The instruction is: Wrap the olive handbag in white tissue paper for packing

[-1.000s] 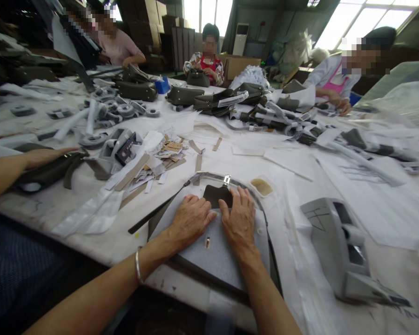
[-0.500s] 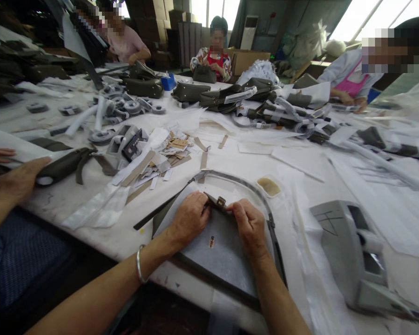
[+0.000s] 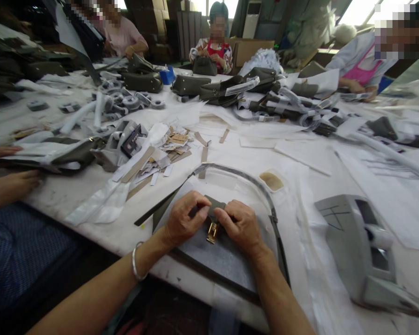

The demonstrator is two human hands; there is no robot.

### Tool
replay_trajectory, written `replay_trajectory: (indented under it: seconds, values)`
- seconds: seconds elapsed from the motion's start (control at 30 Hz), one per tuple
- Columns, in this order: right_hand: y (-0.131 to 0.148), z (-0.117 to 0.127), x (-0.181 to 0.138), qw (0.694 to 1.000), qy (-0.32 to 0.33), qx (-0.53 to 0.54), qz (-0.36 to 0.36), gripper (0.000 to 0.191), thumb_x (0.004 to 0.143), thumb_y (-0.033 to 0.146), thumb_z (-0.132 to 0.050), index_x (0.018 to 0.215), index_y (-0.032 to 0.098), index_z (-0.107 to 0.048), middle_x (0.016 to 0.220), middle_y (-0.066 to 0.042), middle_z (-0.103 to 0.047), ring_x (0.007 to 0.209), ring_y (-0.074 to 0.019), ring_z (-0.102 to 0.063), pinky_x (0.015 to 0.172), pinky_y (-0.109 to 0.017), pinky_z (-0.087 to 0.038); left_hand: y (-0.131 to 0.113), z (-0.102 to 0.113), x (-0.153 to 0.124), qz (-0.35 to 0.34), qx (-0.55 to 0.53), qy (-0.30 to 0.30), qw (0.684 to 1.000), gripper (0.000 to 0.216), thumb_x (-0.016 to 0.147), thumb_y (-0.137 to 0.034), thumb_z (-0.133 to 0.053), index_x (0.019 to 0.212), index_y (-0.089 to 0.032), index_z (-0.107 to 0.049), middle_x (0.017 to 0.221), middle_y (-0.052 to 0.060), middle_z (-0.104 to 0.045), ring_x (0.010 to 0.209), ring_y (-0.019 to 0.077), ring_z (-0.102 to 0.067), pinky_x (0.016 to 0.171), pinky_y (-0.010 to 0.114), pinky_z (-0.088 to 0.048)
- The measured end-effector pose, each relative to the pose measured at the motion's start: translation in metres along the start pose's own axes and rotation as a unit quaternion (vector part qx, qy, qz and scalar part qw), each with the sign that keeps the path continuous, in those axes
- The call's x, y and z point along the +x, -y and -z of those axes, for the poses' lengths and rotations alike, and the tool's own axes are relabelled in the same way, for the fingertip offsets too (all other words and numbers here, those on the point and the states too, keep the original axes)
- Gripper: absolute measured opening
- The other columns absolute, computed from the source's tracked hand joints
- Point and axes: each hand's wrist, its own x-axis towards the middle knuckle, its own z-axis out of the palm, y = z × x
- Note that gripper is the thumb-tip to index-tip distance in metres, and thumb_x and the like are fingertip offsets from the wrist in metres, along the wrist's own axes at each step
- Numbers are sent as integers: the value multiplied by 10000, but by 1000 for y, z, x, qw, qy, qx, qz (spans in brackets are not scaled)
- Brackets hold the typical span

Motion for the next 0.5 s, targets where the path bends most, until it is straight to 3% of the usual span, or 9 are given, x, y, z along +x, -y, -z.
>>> replay_trajectory:
  seconds: [0.13, 0.3, 0.5]
  values:
    - [-3, -1, -1, 1000, 23, -14, 10, 493, 969, 474, -482, 546, 223, -456, 538, 24, -433, 548, -135, -431, 545, -283, -353, 6, -6, 0, -42, 18, 118, 992, 72, 853, -184, -507, 832, -195, -575, 763, 17, -633, 740, 158, -582, 767, 305, -468]
    - [-4, 0, -1, 998, 54, -21, -5, 457, 931, 525, -563, 585, 228, -548, 580, 12, -543, 595, -153, -486, 601, -303, -390, 9, -8, 3, -1, 30, 151, 988, 80, 813, -130, -539, 845, -197, -571, 795, 13, -640, 755, 169, -586, 735, 288, -458]
    - [9, 8, -1, 991, 127, 13, -37, 312, 890, 484, -651, 702, 235, -643, 691, 19, -643, 691, -169, -555, 717, -337, -408, 6, -5, 3, 62, -7, 190, 980, 148, 938, -141, -439, 990, -203, -563, 812, -7, -663, 728, 142, -640, 682, 244, -476]
